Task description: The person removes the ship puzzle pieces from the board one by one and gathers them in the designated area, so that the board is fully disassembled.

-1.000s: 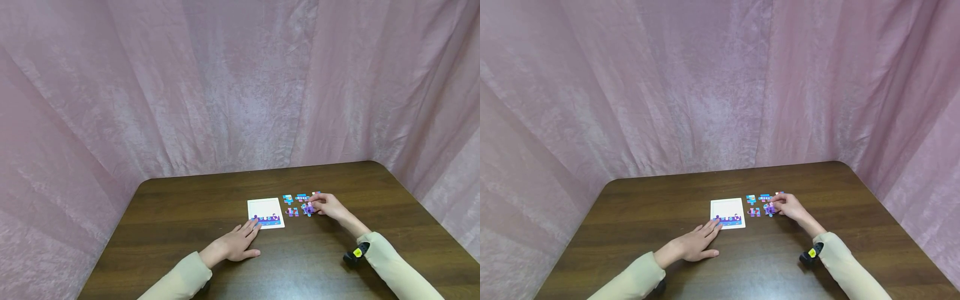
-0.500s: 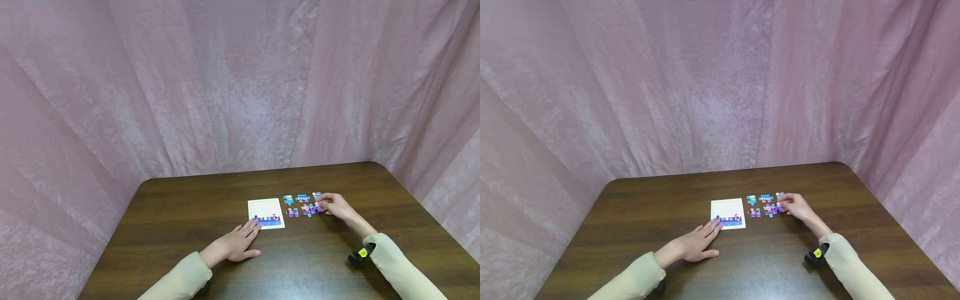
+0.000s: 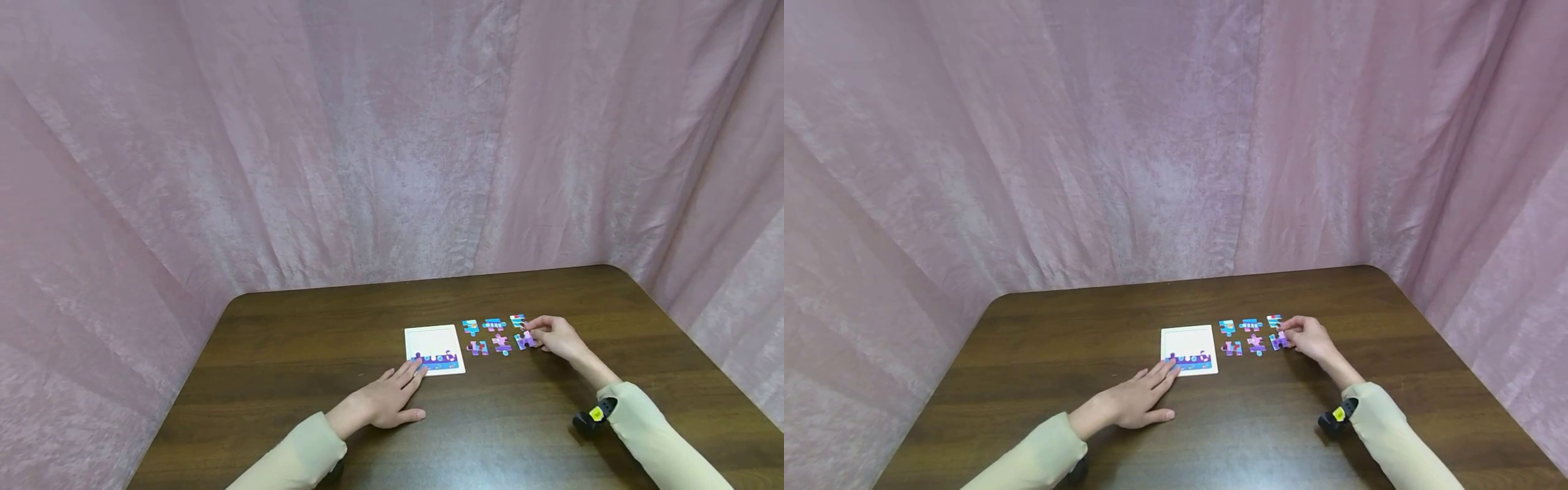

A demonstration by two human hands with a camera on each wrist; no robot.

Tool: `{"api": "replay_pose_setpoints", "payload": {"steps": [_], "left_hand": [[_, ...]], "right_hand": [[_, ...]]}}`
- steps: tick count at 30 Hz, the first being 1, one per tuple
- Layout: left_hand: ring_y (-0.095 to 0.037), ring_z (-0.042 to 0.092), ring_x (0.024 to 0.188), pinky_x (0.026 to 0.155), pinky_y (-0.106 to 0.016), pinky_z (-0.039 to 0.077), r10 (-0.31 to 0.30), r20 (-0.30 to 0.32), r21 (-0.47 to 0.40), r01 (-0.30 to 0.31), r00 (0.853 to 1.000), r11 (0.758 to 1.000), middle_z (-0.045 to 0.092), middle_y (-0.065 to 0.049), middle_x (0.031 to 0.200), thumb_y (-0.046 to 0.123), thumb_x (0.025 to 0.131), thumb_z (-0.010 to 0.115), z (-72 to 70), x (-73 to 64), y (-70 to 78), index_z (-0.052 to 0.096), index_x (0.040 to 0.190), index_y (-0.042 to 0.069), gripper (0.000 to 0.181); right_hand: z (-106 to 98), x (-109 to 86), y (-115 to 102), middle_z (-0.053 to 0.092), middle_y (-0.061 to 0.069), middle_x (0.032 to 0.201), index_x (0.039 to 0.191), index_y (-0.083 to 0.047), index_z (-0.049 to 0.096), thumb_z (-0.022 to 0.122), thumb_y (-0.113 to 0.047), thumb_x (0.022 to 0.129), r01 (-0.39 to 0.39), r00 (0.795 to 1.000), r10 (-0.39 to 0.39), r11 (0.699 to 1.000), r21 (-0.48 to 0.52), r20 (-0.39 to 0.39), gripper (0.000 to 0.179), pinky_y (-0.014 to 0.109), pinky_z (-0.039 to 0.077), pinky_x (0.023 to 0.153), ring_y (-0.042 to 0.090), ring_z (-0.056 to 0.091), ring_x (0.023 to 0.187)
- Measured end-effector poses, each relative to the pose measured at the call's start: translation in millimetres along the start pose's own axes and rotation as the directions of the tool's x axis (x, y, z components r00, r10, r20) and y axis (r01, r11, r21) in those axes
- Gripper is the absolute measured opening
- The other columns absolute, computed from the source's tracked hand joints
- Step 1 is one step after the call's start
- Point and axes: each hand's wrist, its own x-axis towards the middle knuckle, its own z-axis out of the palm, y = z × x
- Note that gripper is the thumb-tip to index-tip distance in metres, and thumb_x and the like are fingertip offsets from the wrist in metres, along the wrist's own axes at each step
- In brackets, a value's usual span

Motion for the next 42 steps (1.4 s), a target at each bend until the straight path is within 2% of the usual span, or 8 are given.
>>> {"api": "replay_pose_setpoints", "payload": {"steps": [5, 9, 12, 16, 19, 27, 33, 42], "left_hand": [[-0.024, 0.011, 0.151, 0.119, -0.046, 0.024, -0.005, 0.000, 0.003, 0.005, 1.000, 1.000, 0.005, -0.010, 0.164, 0.055, 0.099, 0.039, -0.2, 0.1, 0.0, 0.010, 0.156, 0.009, 0.078], [-0.023, 0.011, 0.151, 0.119, -0.045, 0.025, -0.005, -0.006, 0.015, 0.005, 1.000, 1.000, 0.007, -0.009, 0.164, 0.055, 0.099, 0.039, -2.1, 0.0, 0.4, 0.011, 0.156, 0.010, 0.078], [-0.023, 0.011, 0.151, 0.119, -0.045, 0.025, -0.007, -0.004, 0.019, 0.007, 1.000, 1.000, 0.007, -0.009, 0.164, 0.055, 0.099, 0.039, -2.8, 0.0, 0.5, 0.011, 0.156, 0.010, 0.078], [-0.022, 0.010, 0.152, 0.119, -0.045, 0.024, -0.014, 0.006, 0.015, 0.014, 1.000, 1.000, 0.005, -0.008, 0.164, 0.056, 0.099, 0.038, -2.4, 0.3, 0.7, 0.010, 0.156, 0.010, 0.078], [-0.022, 0.009, 0.152, 0.119, -0.044, 0.024, -0.017, 0.010, 0.017, 0.016, 1.000, 1.000, 0.005, -0.008, 0.165, 0.056, 0.099, 0.038, -1.6, 0.3, 1.2, 0.010, 0.157, 0.011, 0.078], [-0.021, 0.008, 0.152, 0.120, -0.044, 0.023, -0.022, 0.015, 0.019, 0.022, 1.000, 1.000, 0.003, -0.006, 0.165, 0.057, 0.099, 0.037, -1.0, 0.9, 0.1, 0.008, 0.157, 0.012, 0.079], [-0.022, 0.007, 0.152, 0.120, -0.046, 0.022, -0.015, 0.024, -0.013, 0.015, 1.000, 1.000, 0.002, -0.008, 0.165, 0.055, 0.099, 0.038, -1.4, 0.7, 1.0, 0.008, 0.157, 0.011, 0.079], [-0.022, 0.007, 0.152, 0.119, -0.047, 0.022, -0.029, 0.040, -0.047, 0.031, 0.999, 0.998, 0.003, -0.009, 0.165, 0.055, 0.098, 0.042, -5.6, 0.6, 3.2, 0.009, 0.156, 0.009, 0.081]], "right_hand": [[-2, 0.2, 1, 0.068, 0.015, 0.082, 0.108, 0.015, 0.059, 0.054, -0.003, 0.094, 0.006, 0.999, -0.007, 0.999, -0.043, -0.037, 0.023, 0.025, 0.050, 0.055, 0.009, 0.060, 0.065], [-4, 1.7, 2, 0.067, 0.011, 0.076, 0.104, 0.013, 0.062, 0.055, -0.004, 0.093, 0.001, 0.998, -0.008, 0.996, -0.092, -0.067, 0.022, 0.023, 0.047, 0.053, 0.010, 0.059, 0.063], [-4, 2.5, 2, 0.068, 0.007, 0.073, 0.101, 0.010, 0.064, 0.062, -0.008, 0.090, -0.008, 0.997, -0.002, 0.991, -0.131, -0.079, 0.022, 0.023, 0.044, 0.054, 0.009, 0.058, 0.062], [-4, 1.7, 2, 0.069, 0.006, 0.073, 0.099, 0.008, 0.064, 0.073, -0.013, 0.081, -0.010, 0.997, -0.004, 0.985, -0.173, -0.078, 0.029, 0.025, 0.041, 0.058, 0.008, 0.057, 0.063], [-4, 0.5, 2, 0.069, 0.008, 0.073, 0.097, 0.007, 0.065, 0.075, -0.015, 0.078, -0.015, 0.997, -0.001, 0.978, -0.207, -0.080, 0.031, 0.027, 0.040, 0.061, 0.009, 0.056, 0.064], [-3, 0.9, 1, 0.070, 0.008, 0.075, 0.091, 0.003, 0.066, 0.076, -0.020, 0.080, -0.038, 0.994, 0.009, 0.965, -0.260, -0.112, 0.028, 0.026, 0.040, 0.061, 0.010, 0.057, 0.067], [-3, -0.7, -1, 0.070, 0.011, 0.080, 0.091, 0.003, 0.066, 0.077, -0.020, 0.079, -0.049, 0.992, 0.013, 0.957, -0.285, -0.128, 0.028, 0.028, 0.040, 0.064, 0.017, 0.061, 0.074], [4, 1.2, -8, 0.071, 0.015, 0.085, 0.091, 0.002, 0.067, 0.070, -0.017, 0.085, 0.019, 0.987, -0.068, 0.949, -0.315, -0.144, 0.020, 0.029, 0.044, 0.064, 0.022, 0.065, 0.077]]}}
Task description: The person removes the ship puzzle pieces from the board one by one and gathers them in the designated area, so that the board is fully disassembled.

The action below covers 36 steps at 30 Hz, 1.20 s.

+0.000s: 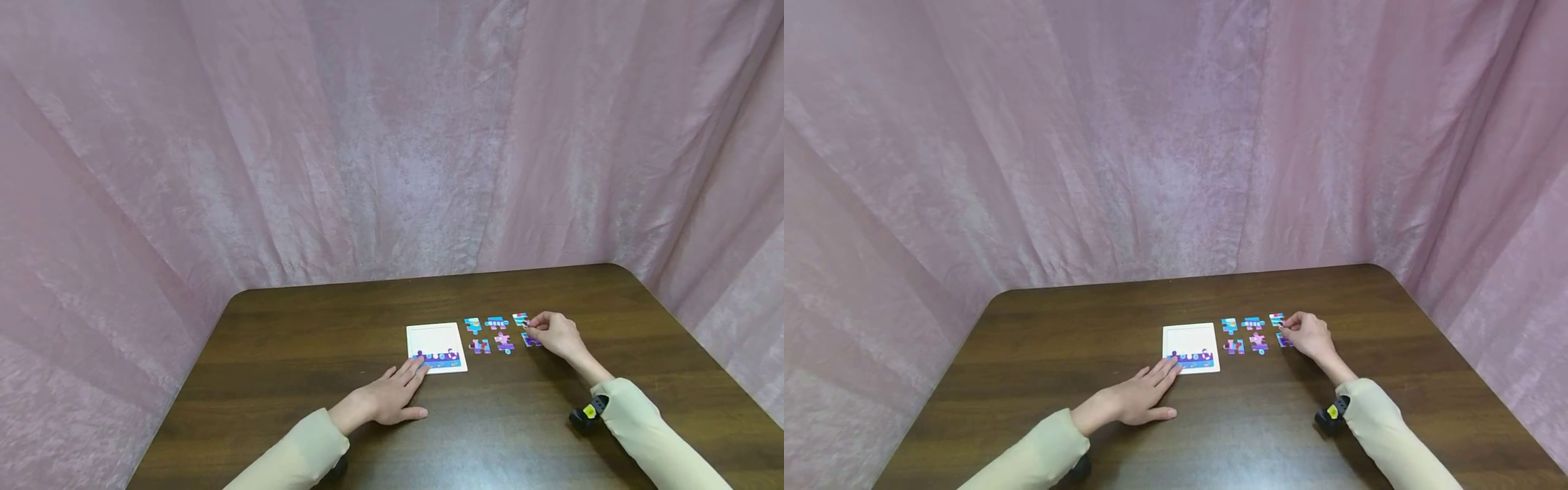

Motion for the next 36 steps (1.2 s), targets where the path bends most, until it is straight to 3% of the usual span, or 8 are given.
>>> {"api": "replay_pose_setpoints", "payload": {"steps": [8, 18, 29, 36], "left_hand": [[-0.022, 0.008, 0.152, 0.119, -0.047, 0.023, -0.005, -0.005, 0.011, 0.005, 1.000, 1.000, 0.005, -0.009, 0.164, 0.055, 0.098, 0.042, 0.0, -0.2, 0.2, 0.010, 0.156, 0.009, 0.082], [-0.024, 0.009, 0.152, 0.119, -0.048, 0.023, -0.001, 0.002, 0.014, 0.001, 1.000, 1.000, 0.005, -0.010, 0.164, 0.055, 0.098, 0.043, 0.5, 1.7, 0.2, 0.009, 0.157, 0.014, 0.080], [-0.025, 0.009, 0.152, 0.119, -0.049, 0.023, 0.000, -0.043, -0.010, -0.001, 0.999, 1.000, 0.007, -0.010, 0.164, 0.055, 0.096, 0.046, 14.4, 10.2, -8.6, 0.011, 0.157, 0.014, 0.081], [-0.024, 0.007, 0.152, 0.120, -0.048, 0.021, -0.015, -0.006, -0.031, 0.015, 1.000, 0.999, 0.005, -0.010, 0.164, 0.054, 0.097, 0.046, 6.5, 6.9, -4.4, 0.009, 0.157, 0.014, 0.081]], "right_hand": [[12, 0.8, -14, 0.071, 0.012, 0.081, 0.094, 0.002, 0.067, 0.064, -0.008, 0.086, 0.079, 0.997, -0.078, 0.996, 0.034, -0.020, 0.013, 0.029, 0.043, 0.064, 0.011, 0.061, 0.067], [26, 3.5, -29, 0.069, 0.009, 0.081, 0.095, 0.000, 0.067, 0.064, -0.007, 0.088, 0.166, 0.986, -0.168, 0.983, 0.079, 0.012, 0.011, 0.027, 0.044, 0.064, 0.012, 0.059, 0.070], [35, 1.3, -43, 0.070, 0.009, 0.084, 0.097, 0.001, 0.066, 0.061, -0.005, 0.090, 0.205, 0.969, -0.222, 0.968, 0.147, 0.107, 0.010, 0.022, 0.044, 0.059, 0.012, 0.060, 0.070], [41, 2.4, -47, 0.067, 0.004, 0.083, 0.098, -0.003, 0.065, 0.064, -0.006, 0.087, 0.246, 0.953, -0.270, 0.955, 0.167, 0.135, 0.011, 0.019, 0.042, 0.058, 0.008, 0.055, 0.068]]}}
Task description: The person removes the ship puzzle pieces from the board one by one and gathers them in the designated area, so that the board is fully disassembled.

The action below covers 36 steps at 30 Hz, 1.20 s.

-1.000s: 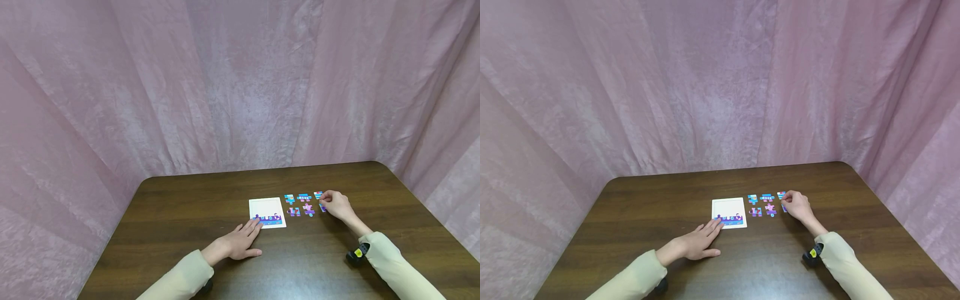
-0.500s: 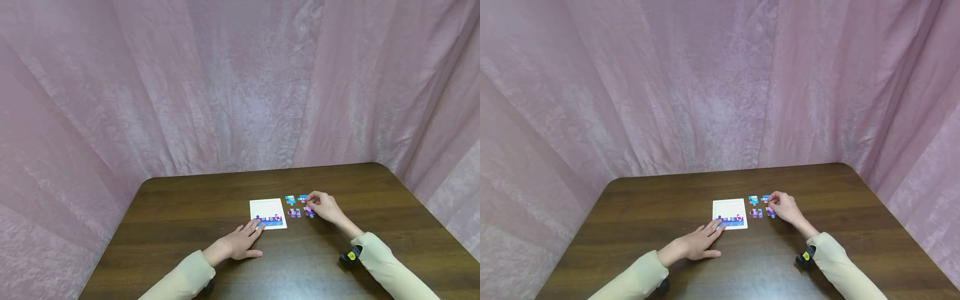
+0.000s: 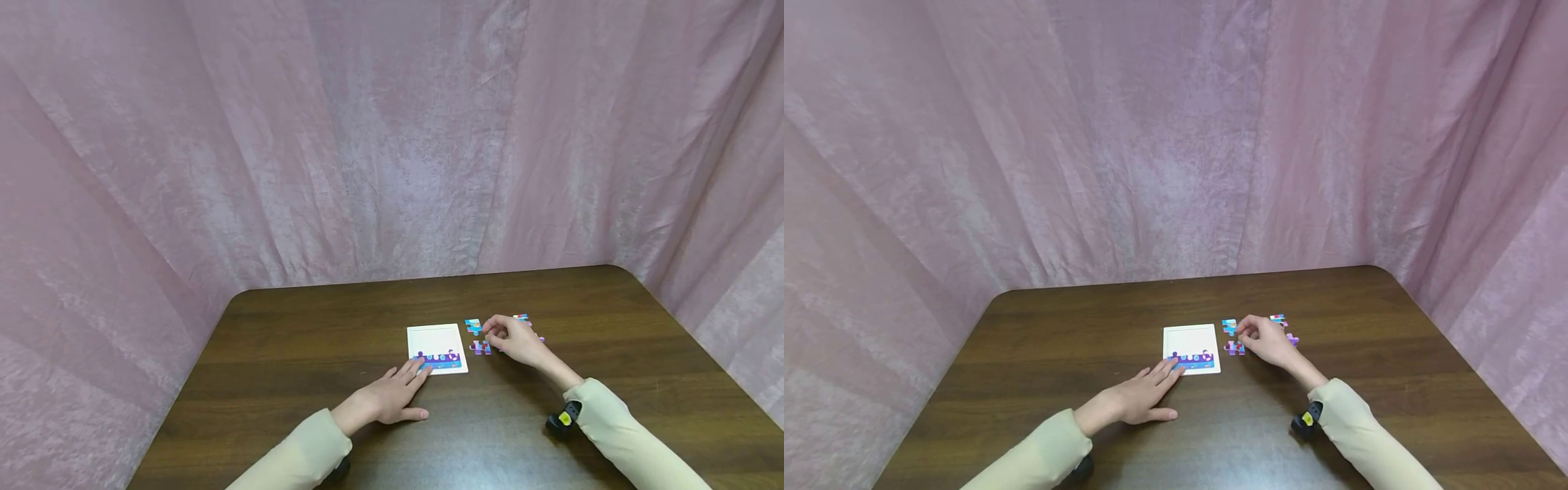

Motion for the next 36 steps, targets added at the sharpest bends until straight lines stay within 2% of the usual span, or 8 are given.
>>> {"api": "replay_pose_setpoints", "payload": {"steps": [6, 13, 18, 23, 30, 36], "left_hand": [[-0.023, 0.010, 0.152, 0.119, -0.047, 0.023, -0.016, 0.004, -0.001, 0.016, 1.000, 1.000, 0.008, -0.009, 0.164, 0.054, 0.096, 0.047, -8.7, -5.7, 6.7, 0.011, 0.157, 0.015, 0.081], [-0.023, 0.012, 0.151, 0.119, -0.047, 0.024, -0.019, 0.000, 0.003, 0.019, 1.000, 1.000, 0.009, -0.008, 0.164, 0.055, 0.095, 0.048, -8.6, -7.5, 7.9, 0.011, 0.157, 0.016, 0.081], [-0.022, 0.011, 0.152, 0.119, -0.047, 0.024, -0.021, 0.004, 0.000, 0.021, 1.000, 1.000, 0.008, -0.009, 0.164, 0.055, 0.095, 0.047, -8.2, -6.7, 7.7, 0.011, 0.157, 0.016, 0.081], [-0.022, 0.010, 0.152, 0.119, -0.047, 0.023, -0.027, 0.015, -0.008, 0.027, 1.000, 1.000, 0.007, -0.009, 0.164, 0.056, 0.095, 0.046, -8.1, -4.9, 7.0, 0.010, 0.157, 0.016, 0.081], [-0.022, 0.011, 0.152, 0.119, -0.047, 0.024, -0.031, 0.013, 0.000, 0.031, 0.999, 1.000, 0.008, -0.008, 0.164, 0.056, 0.094, 0.047, -9.6, -5.0, 7.5, 0.011, 0.157, 0.017, 0.082], [-0.022, 0.010, 0.152, 0.119, -0.047, 0.023, -0.029, 0.016, -0.006, 0.029, 0.999, 1.000, 0.007, -0.008, 0.164, 0.056, 0.095, 0.047, -9.9, -5.4, 7.6, 0.011, 0.157, 0.016, 0.082]], "right_hand": [[5, 1.9, -3, 0.065, 0.002, 0.084, 0.101, -0.003, 0.065, 0.070, -0.008, 0.086, 0.092, 0.993, -0.092, 0.996, 0.003, 0.070, 0.016, 0.019, 0.043, 0.059, 0.007, 0.054, 0.068], [9, 3.1, -7, 0.066, 0.006, 0.086, 0.102, -0.001, 0.066, 0.075, -0.010, 0.082, 0.172, 0.977, -0.171, 0.985, 0.006, 0.125, 0.024, 0.019, 0.049, 0.064, 0.004, 0.056, 0.069], [13, 5.1, -11, 0.067, 0.009, 0.089, 0.103, -0.001, 0.065, 0.079, -0.014, 0.078, 0.188, 0.969, -0.188, 0.982, 0.016, 0.163, 0.031, 0.020, 0.050, 0.067, 0.006, 0.058, 0.072], [18, 6.5, -14, 0.066, 0.009, 0.093, 0.107, -0.001, 0.065, 0.081, -0.019, 0.077, 0.175, 0.964, -0.176, 0.984, 0.019, 0.200, 0.038, 0.022, 0.049, 0.069, 0.014, 0.060, 0.077], [23, 8.5, -20, 0.067, 0.010, 0.093, 0.106, -0.001, 0.065, 0.082, -0.018, 0.076, 0.192, 0.958, -0.188, 0.981, 0.006, 0.218, 0.038, 0.022, 0.049, 0.070, 0.019, 0.060, 0.078], [28, 10.8, -23, 0.068, 0.009, 0.094, 0.106, -0.002, 0.066, 0.082, -0.019, 0.076, 0.202, 0.951, -0.194, 0.979, -0.010, 0.240, 0.038, 0.022, 0.049, 0.070, 0.018, 0.060, 0.079]]}}
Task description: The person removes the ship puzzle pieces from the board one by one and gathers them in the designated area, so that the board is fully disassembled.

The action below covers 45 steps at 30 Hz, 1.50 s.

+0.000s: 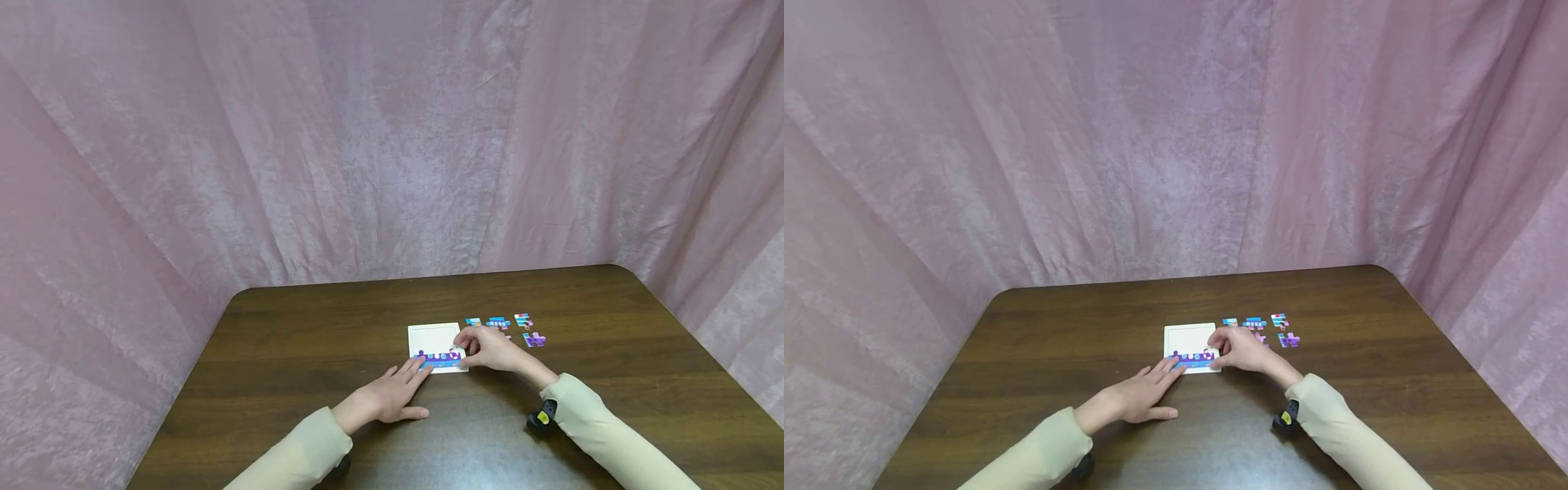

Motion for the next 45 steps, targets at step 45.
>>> {"api": "replay_pose_setpoints", "payload": {"steps": [45], "left_hand": [[-0.022, 0.014, 0.151, 0.117, -0.048, 0.026, -0.040, 0.029, 0.019, 0.039, 0.999, 0.999, 0.010, -0.008, 0.164, 0.054, 0.094, 0.050, -6.1, 1.5, 5.6, 0.014, 0.156, 0.016, 0.082]], "right_hand": [[5, 2.5, -2, 0.064, 0.010, 0.084, 0.104, 0.001, 0.062, 0.060, -0.001, 0.092, -0.003, 1.000, -0.002, 0.972, 0.236, 0.019, 0.012, 0.024, 0.052, 0.064, 0.010, 0.059, 0.070]]}}
